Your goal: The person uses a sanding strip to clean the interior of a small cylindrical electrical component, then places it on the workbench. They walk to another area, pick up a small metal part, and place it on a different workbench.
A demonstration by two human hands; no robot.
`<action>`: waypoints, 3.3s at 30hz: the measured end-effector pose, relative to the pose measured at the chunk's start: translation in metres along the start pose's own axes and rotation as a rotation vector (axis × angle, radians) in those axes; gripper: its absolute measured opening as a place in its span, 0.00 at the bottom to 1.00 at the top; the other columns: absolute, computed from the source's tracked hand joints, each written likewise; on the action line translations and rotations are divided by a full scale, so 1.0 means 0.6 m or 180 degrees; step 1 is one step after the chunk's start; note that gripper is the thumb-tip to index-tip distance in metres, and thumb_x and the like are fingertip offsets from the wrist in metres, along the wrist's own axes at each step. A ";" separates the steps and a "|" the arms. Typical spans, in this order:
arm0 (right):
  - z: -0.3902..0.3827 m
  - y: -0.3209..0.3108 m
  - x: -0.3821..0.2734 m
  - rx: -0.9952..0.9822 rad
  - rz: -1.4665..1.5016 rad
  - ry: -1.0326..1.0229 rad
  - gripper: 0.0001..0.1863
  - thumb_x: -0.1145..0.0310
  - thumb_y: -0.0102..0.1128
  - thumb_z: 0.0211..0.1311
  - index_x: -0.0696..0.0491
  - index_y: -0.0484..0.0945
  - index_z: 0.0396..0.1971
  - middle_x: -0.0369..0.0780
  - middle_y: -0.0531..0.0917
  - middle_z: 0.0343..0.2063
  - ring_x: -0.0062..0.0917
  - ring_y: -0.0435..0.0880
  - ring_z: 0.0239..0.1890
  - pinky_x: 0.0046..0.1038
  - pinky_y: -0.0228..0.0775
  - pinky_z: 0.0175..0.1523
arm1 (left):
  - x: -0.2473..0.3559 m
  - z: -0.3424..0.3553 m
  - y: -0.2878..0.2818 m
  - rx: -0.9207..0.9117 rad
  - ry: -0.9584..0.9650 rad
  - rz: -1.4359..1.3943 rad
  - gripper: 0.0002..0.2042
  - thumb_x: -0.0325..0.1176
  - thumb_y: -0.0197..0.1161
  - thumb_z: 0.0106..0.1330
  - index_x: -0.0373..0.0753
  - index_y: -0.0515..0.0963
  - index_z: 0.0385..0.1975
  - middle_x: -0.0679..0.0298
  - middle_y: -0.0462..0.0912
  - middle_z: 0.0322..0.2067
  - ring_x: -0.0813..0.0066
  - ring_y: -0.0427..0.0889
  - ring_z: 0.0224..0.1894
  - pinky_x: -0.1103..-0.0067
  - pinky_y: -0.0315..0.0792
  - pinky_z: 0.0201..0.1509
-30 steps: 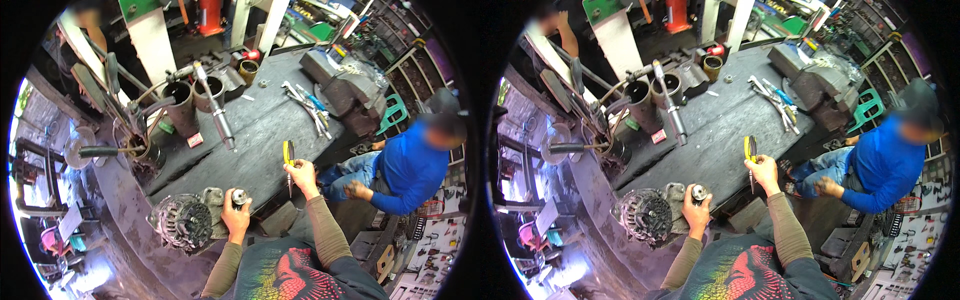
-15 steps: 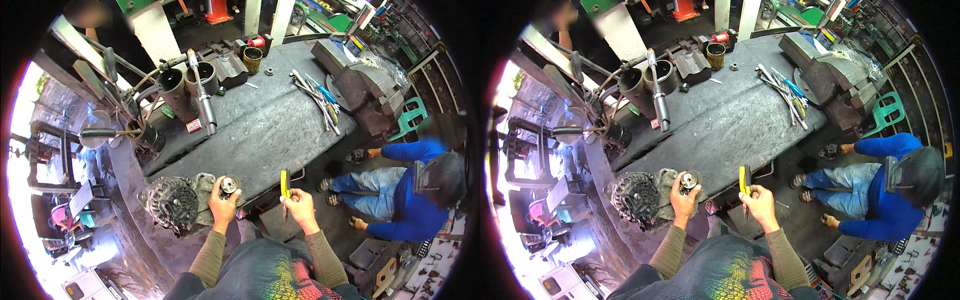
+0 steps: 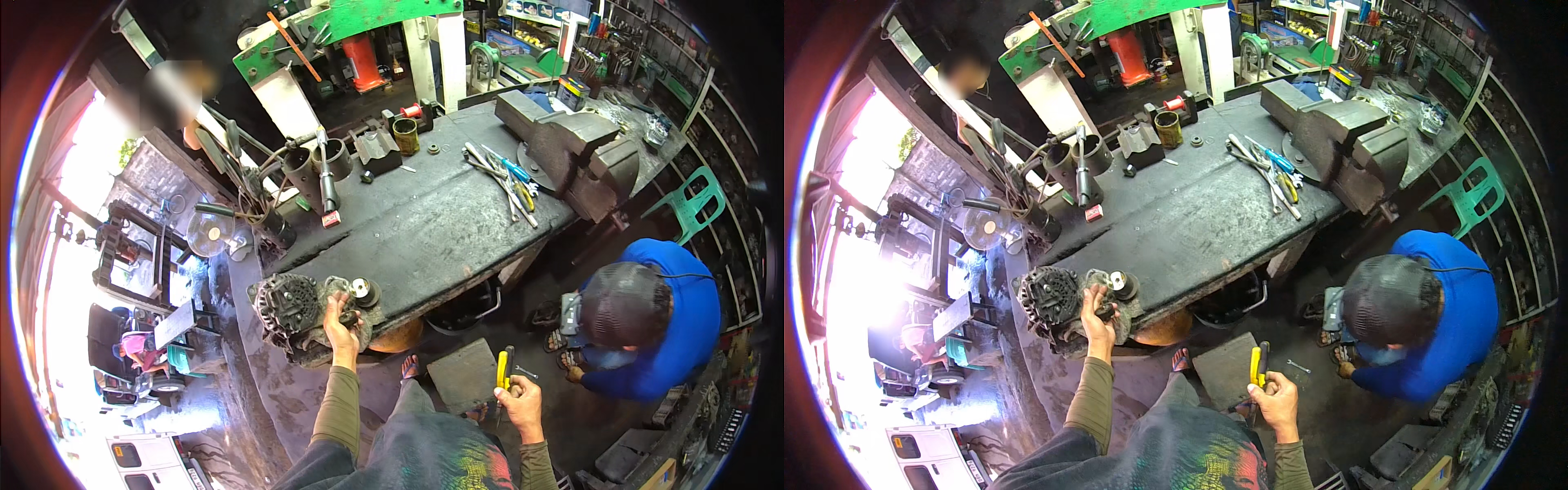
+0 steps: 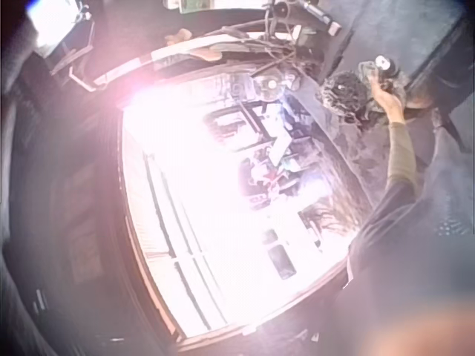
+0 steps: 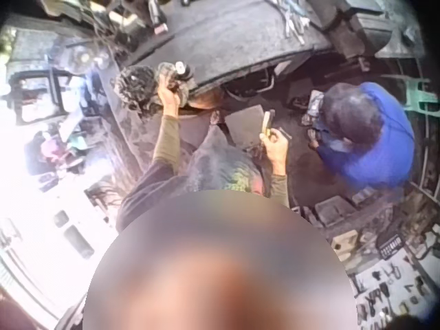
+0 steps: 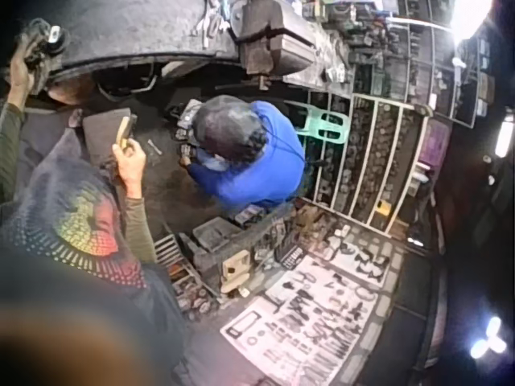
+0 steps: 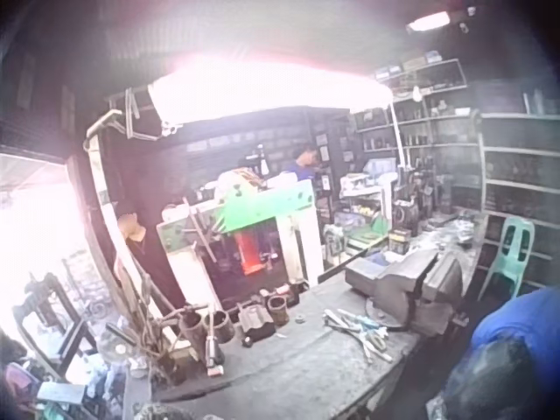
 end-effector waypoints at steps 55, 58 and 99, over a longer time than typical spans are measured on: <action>-0.285 0.072 -0.008 0.1821 0.0380 0.0181 0.27 0.65 0.82 0.56 0.66 0.82 0.49 0.23 0.66 0.21 0.07 0.60 0.23 0.18 0.49 0.28 | 0.099 -0.231 0.256 -0.3172 -0.0420 0.1713 0.34 0.30 0.85 0.53 0.38 0.80 0.63 0.67 0.86 0.48 0.80 0.82 0.46 0.80 0.77 0.51; -0.316 0.055 0.010 0.1929 0.0493 0.0192 0.27 0.64 0.82 0.56 0.66 0.82 0.48 0.23 0.66 0.20 0.07 0.61 0.23 0.18 0.50 0.28 | 0.088 -0.293 0.282 -0.3633 -0.0738 0.1578 0.34 0.31 0.85 0.55 0.38 0.80 0.63 0.69 0.87 0.47 0.82 0.81 0.44 0.81 0.76 0.49; -0.931 -0.542 0.457 0.5600 0.3317 0.0584 0.16 0.69 0.71 0.65 0.64 0.82 0.45 0.33 0.81 0.25 0.09 0.63 0.15 0.19 0.50 0.19 | -0.466 -1.453 0.615 -0.6442 -0.2136 0.2215 0.29 0.18 0.78 0.58 0.31 0.79 0.62 0.69 0.83 0.32 0.84 0.77 0.27 0.83 0.72 0.28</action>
Point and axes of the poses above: each hand's wrist, its own z-axis towards the middle knuckle, its own y-axis out of the palm, x = y × z, the point moved 9 cm from there along z, towards the middle knuckle
